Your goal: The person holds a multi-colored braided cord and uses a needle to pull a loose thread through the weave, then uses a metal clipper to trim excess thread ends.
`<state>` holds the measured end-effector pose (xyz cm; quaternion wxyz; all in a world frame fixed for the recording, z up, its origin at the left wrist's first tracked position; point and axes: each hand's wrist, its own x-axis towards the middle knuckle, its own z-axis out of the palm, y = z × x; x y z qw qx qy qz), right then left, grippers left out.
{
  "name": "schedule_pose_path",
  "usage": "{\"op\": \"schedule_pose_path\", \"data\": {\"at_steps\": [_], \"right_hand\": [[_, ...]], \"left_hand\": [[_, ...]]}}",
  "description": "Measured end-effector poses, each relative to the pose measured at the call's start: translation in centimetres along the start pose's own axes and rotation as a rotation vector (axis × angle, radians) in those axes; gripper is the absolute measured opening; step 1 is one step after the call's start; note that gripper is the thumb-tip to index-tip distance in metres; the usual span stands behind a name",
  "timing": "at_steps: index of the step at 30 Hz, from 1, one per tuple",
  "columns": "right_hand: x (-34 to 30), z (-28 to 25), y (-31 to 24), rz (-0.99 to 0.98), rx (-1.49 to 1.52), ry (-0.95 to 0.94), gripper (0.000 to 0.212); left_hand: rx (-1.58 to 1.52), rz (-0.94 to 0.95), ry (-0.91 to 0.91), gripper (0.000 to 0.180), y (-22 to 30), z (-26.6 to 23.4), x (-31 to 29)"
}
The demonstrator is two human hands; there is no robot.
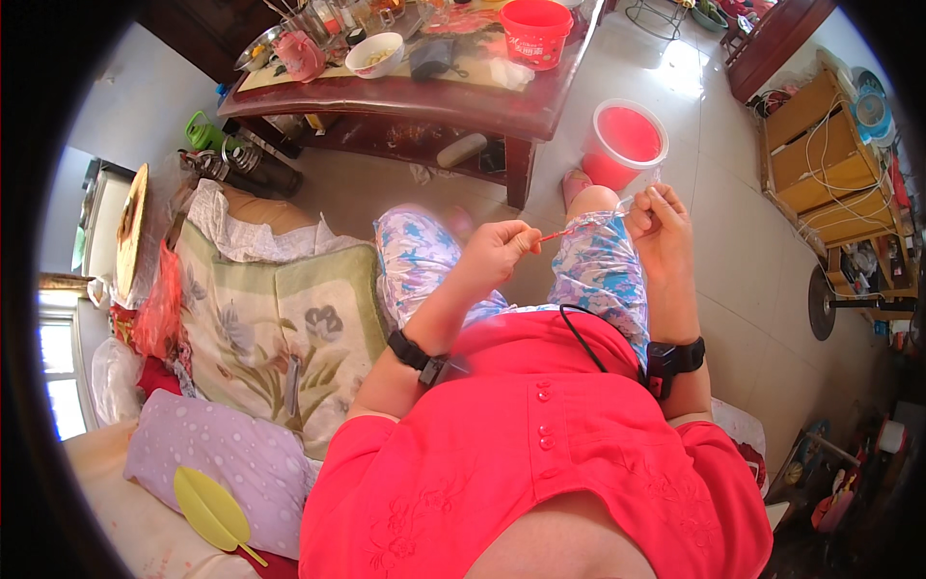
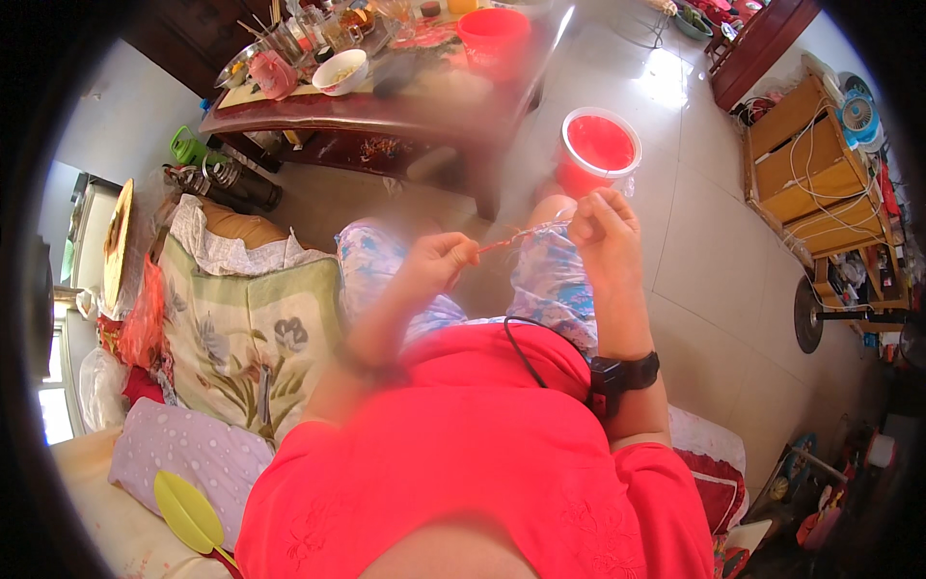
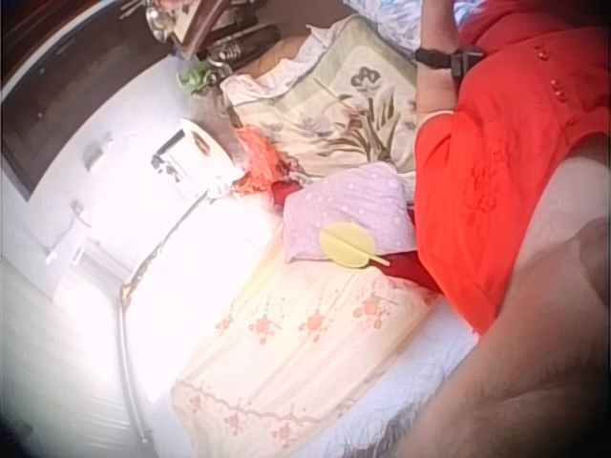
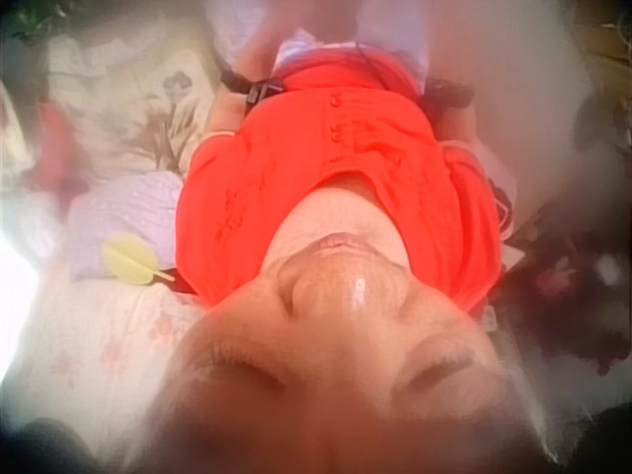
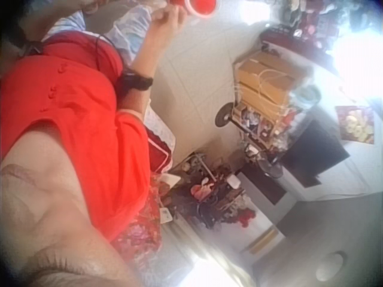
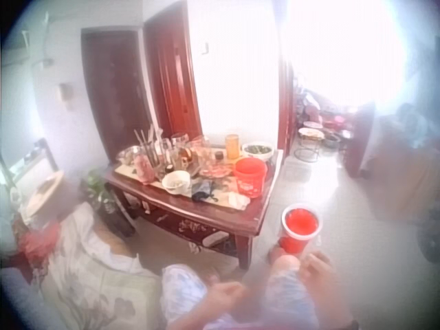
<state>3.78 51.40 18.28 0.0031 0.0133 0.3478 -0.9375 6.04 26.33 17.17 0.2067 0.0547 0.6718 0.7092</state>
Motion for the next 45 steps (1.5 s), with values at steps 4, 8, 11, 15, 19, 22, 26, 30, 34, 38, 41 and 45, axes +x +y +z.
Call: {"op": "schedule_pose_path", "data": {"at_steps": [4,8,11,15,19,22,26,30,34,38,41,45], "right_hand": [[0.1,-0.3,-0.1,-0.002,0.026,0.029,0.007],[0.3,-0.8,-0.2,-0.007,0.033,0.059,0.007],[0.2,-0.8,-0.4,0.004,0.028,0.042,0.006],[0.1,-0.6,-0.5,0.001,0.039,0.027,0.006],[0.1,-0.4,-0.6,0.007,0.058,-0.028,0.007],[-0.5,0.4,-1.6,0.034,-0.096,-0.150,0.004],[-1.0,2.0,-1.6,-0.149,-0.790,0.142,0.009],[-1.4,4.2,0.4,-0.550,-1.297,-0.204,0.017],[-2.4,6.3,2.0,-0.277,-1.314,-0.522,0.014],[-2.4,5.6,2.5,-0.193,-1.280,-0.403,0.010],[-2.5,5.5,2.4,0.015,-1.128,-0.336,0.010],[-2.5,6.1,2.0,0.211,-0.983,-0.278,0.013]], "left_hand": [[-0.215,-0.185,-0.099,0.025,0.6,-0.5,-0.3],[-0.323,-0.258,-0.109,0.023,1.9,0.2,-0.7],[-0.265,-0.194,-0.049,0.023,2.1,0.8,-0.7],[-0.162,-0.190,-0.078,0.022,2.0,0.2,-0.8],[-0.140,-0.161,-0.122,0.025,0.7,-0.7,-0.6],[-0.082,-0.093,-0.086,0.027,0.6,-0.9,-0.6],[0.000,-0.038,-0.054,0.029,1.3,-1.2,-0.7],[-0.021,-0.054,-0.072,0.030,2.0,-0.5,-0.6],[-0.085,-0.122,-0.092,0.029,2.8,-0.1,-0.4],[-0.104,-0.040,-0.015,0.022,2.6,0.5,-0.4],[-0.119,0.027,-0.019,0.018,1.9,-0.1,-0.6],[-0.149,0.078,-0.006,0.018,2.4,0.4,-0.5]]}}
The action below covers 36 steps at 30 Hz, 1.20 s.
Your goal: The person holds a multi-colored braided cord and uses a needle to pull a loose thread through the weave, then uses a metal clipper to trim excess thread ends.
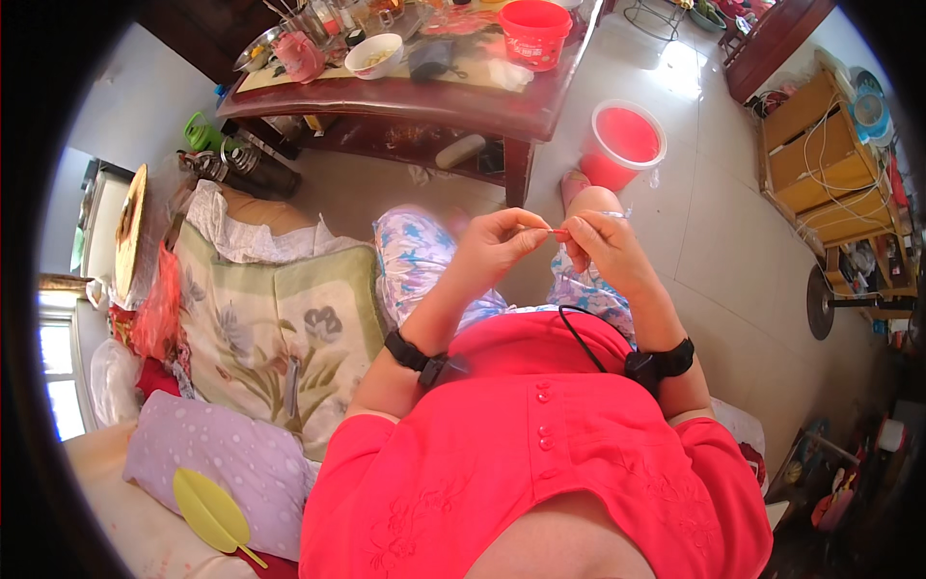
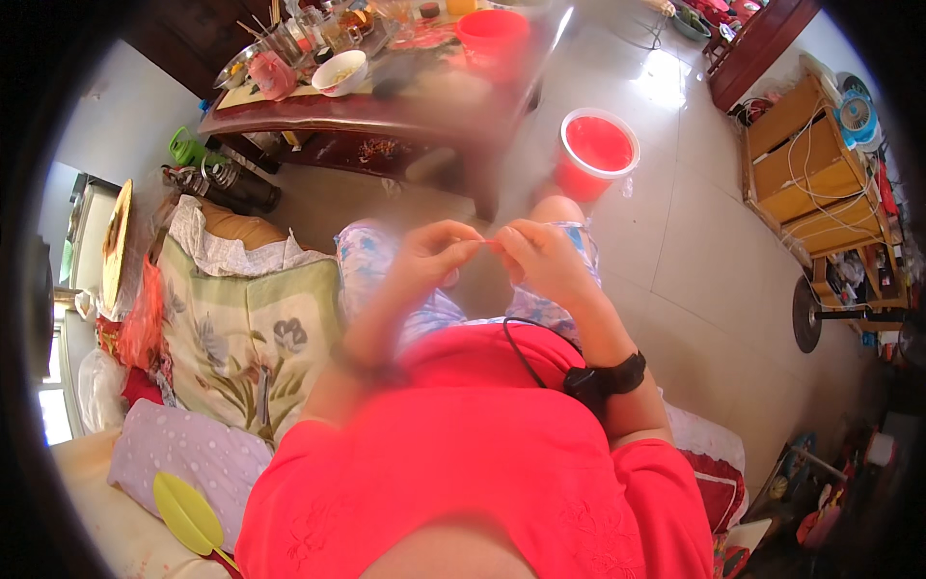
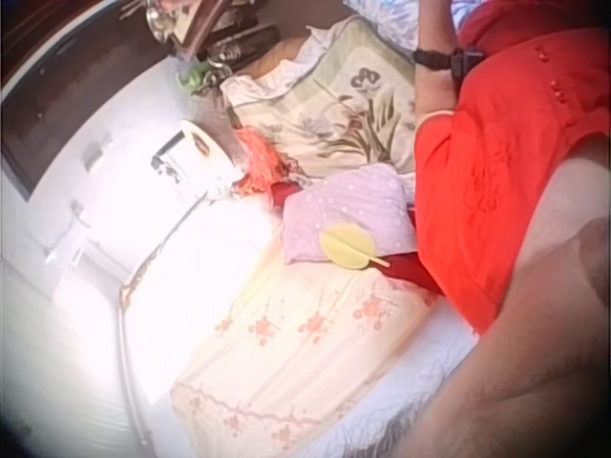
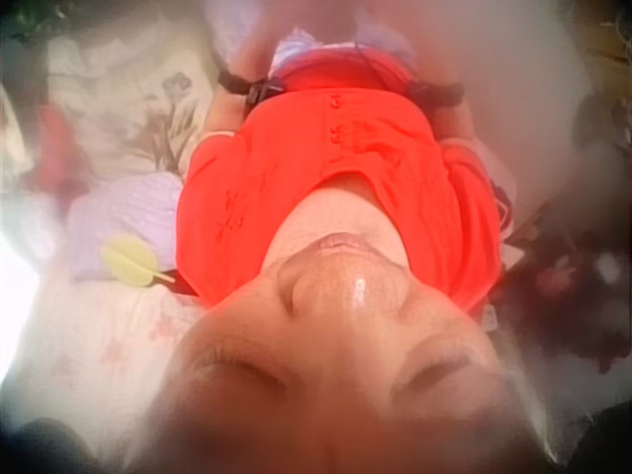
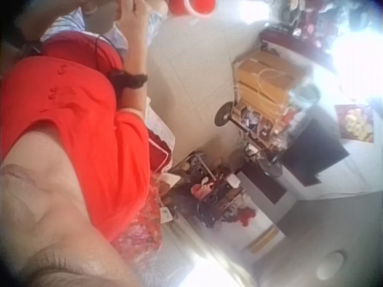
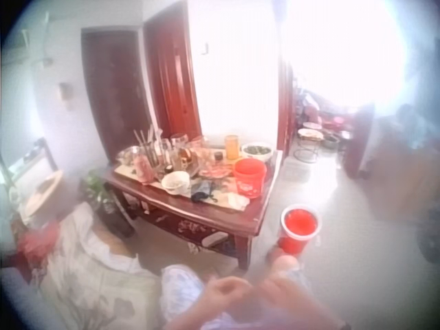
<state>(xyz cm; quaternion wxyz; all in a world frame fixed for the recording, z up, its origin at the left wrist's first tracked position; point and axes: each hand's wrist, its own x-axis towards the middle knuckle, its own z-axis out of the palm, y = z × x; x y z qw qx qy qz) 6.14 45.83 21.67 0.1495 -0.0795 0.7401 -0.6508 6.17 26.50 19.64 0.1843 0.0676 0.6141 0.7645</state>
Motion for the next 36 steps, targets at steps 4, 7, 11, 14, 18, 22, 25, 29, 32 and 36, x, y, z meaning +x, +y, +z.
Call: {"op": "schedule_pose_path", "data": {"at_steps": [4,7,11,14,18,22,25,29,32,36], "right_hand": [[0.0,0.0,0.1,-0.004,0.009,-0.015,0.011],[0.1,-0.1,0.6,-0.097,-0.132,-0.021,0.008],[-0.1,0.0,0.0,-0.180,-0.250,-0.019,0.006],[0.0,0.1,0.0,-0.175,-0.323,-0.057,0.012],[0.1,0.1,0.5,-0.316,-0.445,0.015,0.012],[0.6,-0.6,1.5,-0.169,-0.312,0.177,0.013],[1.0,-1.4,2.6,-0.175,-0.289,0.185,0.013],[0.5,-1.0,1.5,0.027,-0.003,0.153,0.014],[0.4,-0.5,1.4,0.081,-0.023,0.136,0.015],[0.7,-0.6,1.8,0.005,-0.105,0.113,0.013]], "left_hand": [[0.140,0.033,0.031,0.024,0.0,-0.3,-0.1],[0.154,-0.057,0.025,0.031,-0.3,-0.6,0.0],[0.103,-0.025,0.009,0.038,-0.2,-0.4,0.0],[0.121,-0.043,-0.006,0.041,-0.5,-0.4,0.0],[0.110,-0.111,-0.039,0.041,-0.2,-0.7,0.2],[-0.439,-0.211,-0.139,0.037,-1.3,-2.9,0.3],[-0.829,-0.118,-0.328,0.041,-2.0,-3.5,0.4],[-0.684,0.081,-0.028,0.048,0.5,-1.0,-0.8],[-0.225,0.223,0.152,0.052,-0.8,-1.4,0.0],[0.356,0.490,0.485,0.044,-0.4,-1.5,0.0]]}}
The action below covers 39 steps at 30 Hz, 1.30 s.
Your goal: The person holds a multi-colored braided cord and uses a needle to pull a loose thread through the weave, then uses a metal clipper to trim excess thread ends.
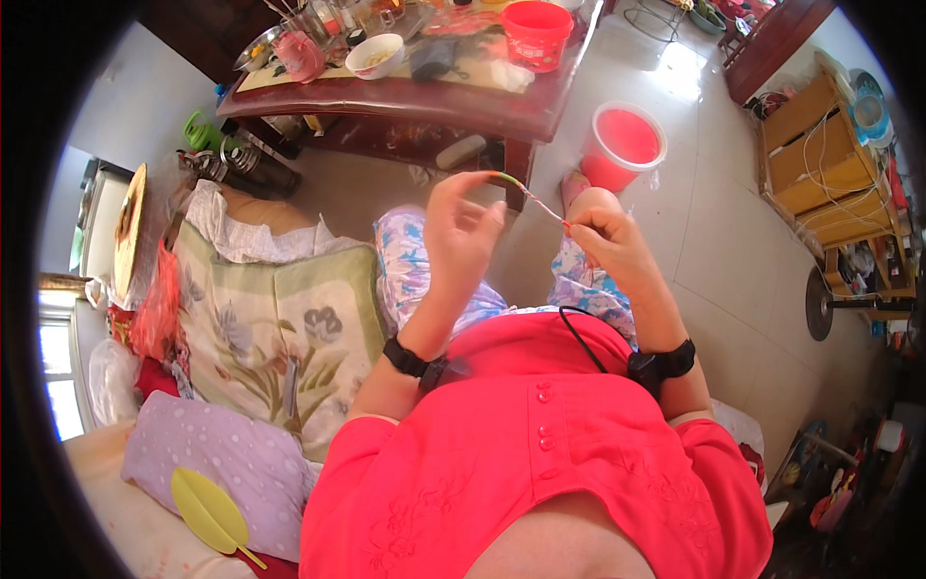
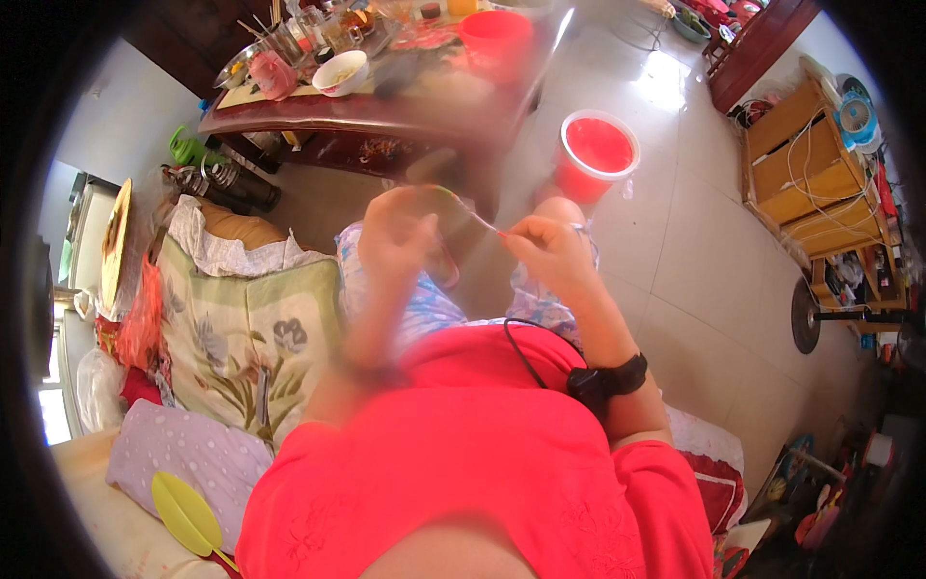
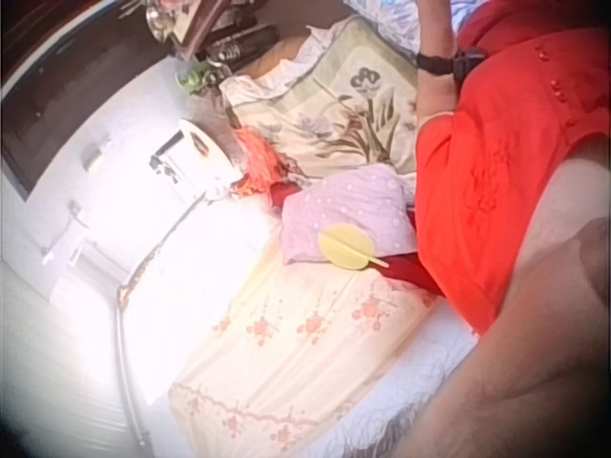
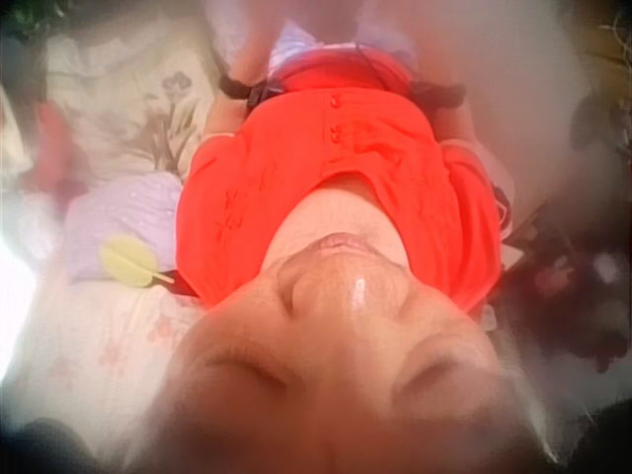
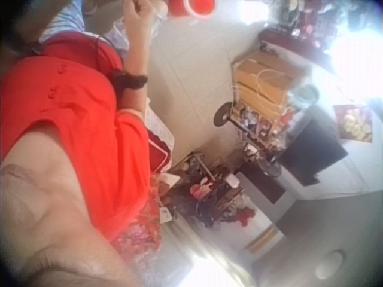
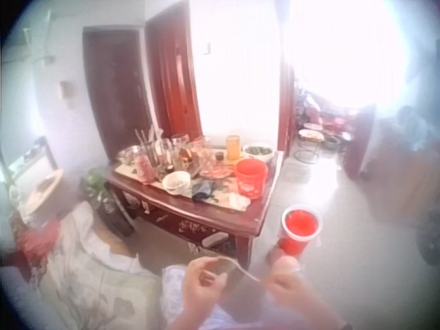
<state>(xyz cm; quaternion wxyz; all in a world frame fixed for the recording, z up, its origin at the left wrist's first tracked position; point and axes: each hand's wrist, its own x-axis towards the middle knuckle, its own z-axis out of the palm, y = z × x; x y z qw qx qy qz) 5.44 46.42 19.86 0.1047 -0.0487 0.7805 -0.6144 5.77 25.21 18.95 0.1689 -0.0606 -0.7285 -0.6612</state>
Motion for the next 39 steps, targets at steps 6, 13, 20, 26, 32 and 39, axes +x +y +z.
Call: {"op": "schedule_pose_path", "data": {"at_steps": [6,13,20,26,32,39], "right_hand": [[-0.4,0.2,-0.3,-0.020,-0.036,-0.028,0.014],[-0.6,-0.2,-0.2,-0.111,0.016,-0.023,0.009],[-0.7,-0.4,-1.5,0.057,-0.207,-0.158,0.016],[-0.7,-0.1,-0.7,-0.107,-0.086,-0.087,0.010],[0.2,-1.2,1.4,-0.299,0.015,0.020,0.012],[-1.2,0.3,-2.5,-0.111,0.077,-0.115,0.013]], "left_hand": [[-0.022,-0.092,-0.482,0.020,1.3,2.2,-0.6],[0.160,-0.038,-0.466,0.012,0.9,1.9,-0.3],[0.156,-0.050,-0.447,0.012,1.2,1.6,-0.4],[-0.054,-0.270,-0.503,0.018,0.0,1.9,-1.0],[-0.250,-0.512,-0.415,0.017,0.9,1.1,-0.3],[-0.161,-0.442,-0.422,0.015,1.2,1.4,-0.7]]}}
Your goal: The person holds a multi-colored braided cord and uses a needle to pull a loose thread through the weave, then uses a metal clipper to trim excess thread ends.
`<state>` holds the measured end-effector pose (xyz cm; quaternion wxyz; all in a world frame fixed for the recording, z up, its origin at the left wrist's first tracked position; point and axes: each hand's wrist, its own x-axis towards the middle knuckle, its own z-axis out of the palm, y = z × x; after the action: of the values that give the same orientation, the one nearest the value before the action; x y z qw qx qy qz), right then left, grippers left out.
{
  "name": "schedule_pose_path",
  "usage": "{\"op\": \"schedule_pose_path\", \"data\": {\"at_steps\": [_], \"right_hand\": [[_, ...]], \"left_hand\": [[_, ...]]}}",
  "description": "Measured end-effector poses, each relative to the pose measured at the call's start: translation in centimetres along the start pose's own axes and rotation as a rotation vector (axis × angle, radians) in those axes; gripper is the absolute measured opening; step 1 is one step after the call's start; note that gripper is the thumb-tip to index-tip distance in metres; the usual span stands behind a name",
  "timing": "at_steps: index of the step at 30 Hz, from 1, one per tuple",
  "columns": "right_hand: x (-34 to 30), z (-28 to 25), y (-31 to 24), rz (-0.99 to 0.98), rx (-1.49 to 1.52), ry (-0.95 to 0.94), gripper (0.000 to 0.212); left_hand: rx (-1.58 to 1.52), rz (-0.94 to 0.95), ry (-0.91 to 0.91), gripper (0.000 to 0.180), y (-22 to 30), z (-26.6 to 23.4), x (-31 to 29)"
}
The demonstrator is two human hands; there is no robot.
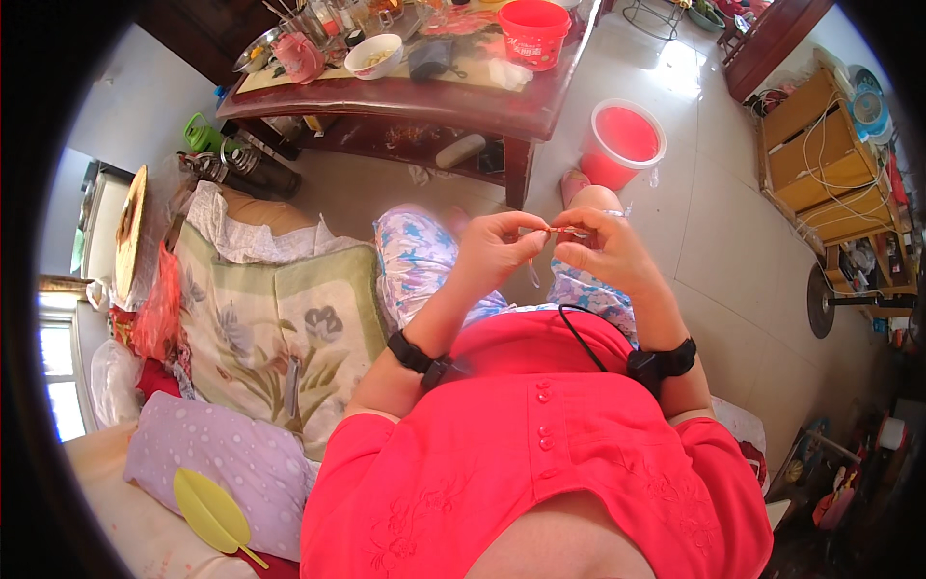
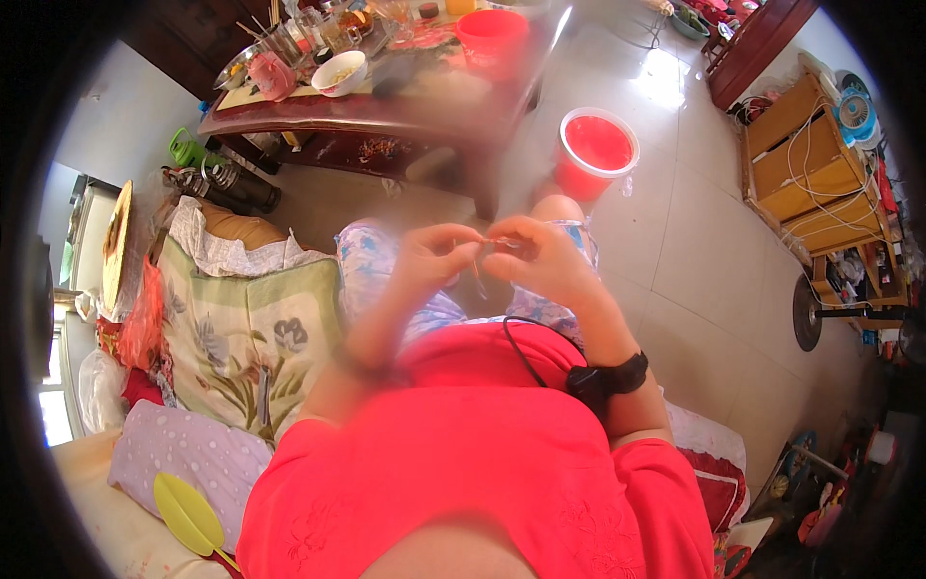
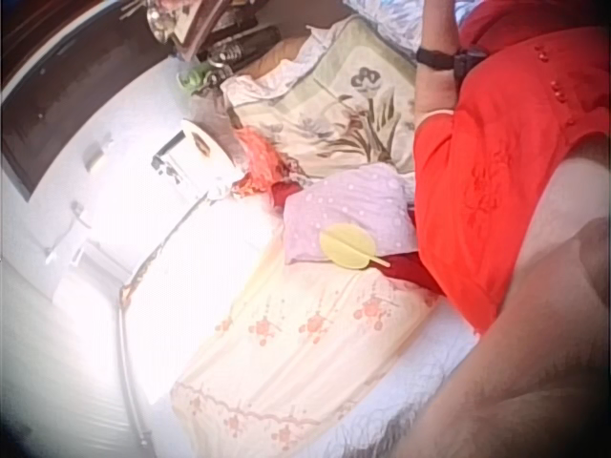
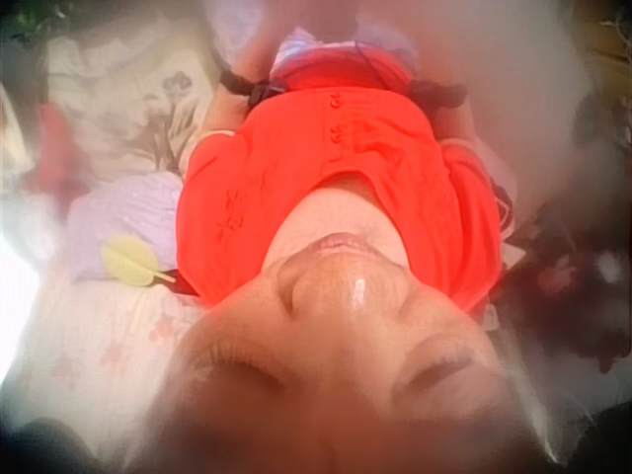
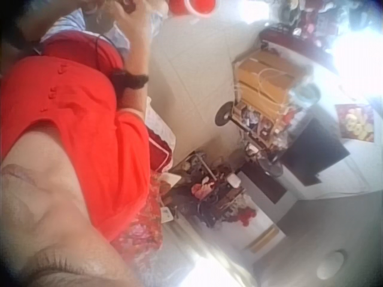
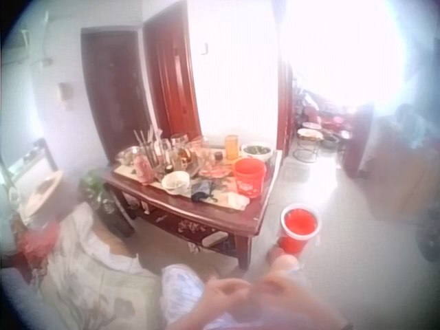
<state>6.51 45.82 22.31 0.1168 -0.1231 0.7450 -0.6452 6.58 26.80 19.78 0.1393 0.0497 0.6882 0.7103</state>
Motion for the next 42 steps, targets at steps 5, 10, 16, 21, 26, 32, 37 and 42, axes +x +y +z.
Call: {"op": "schedule_pose_path", "data": {"at_steps": [5,10,16,21,26,32,37,42], "right_hand": [[0.2,-0.5,0.6,0.265,-0.146,-0.074,0.015],[0.4,-1.0,2.3,-0.116,-0.219,0.145,0.008],[0.4,-2.0,1.6,-0.140,-0.109,0.151,0.007],[0.3,-2.0,1.5,-0.135,0.114,0.158,0.005],[0.4,-3.4,2.1,-0.207,0.329,0.254,0.008],[0.4,-4.9,3.2,-0.220,0.711,0.379,0.009],[-0.2,-2.9,-0.1,-0.306,0.007,0.626,0.013],[0.6,-0.7,0.3,-0.394,-0.420,0.232,0.013]], "left_hand": [[0.078,0.016,-0.022,0.012,-0.1,0.1,-0.1],[0.009,-0.002,-0.072,0.012,0.6,0.1,-0.2],[-0.122,-0.102,-0.086,0.019,0.1,-1.0,0.1],[-0.164,-0.036,-0.068,0.023,0.0,-1.0,0.1],[-0.036,-0.125,0.049,0.022,0.8,-1.5,-0.3],[-0.044,0.000,0.103,0.022,1.1,-1.0,-0.5],[-0.028,0.027,0.107,0.021,0.1,-1.0,-0.3],[-0.042,0.011,0.055,0.018,-0.8,-0.4,0.1]]}}
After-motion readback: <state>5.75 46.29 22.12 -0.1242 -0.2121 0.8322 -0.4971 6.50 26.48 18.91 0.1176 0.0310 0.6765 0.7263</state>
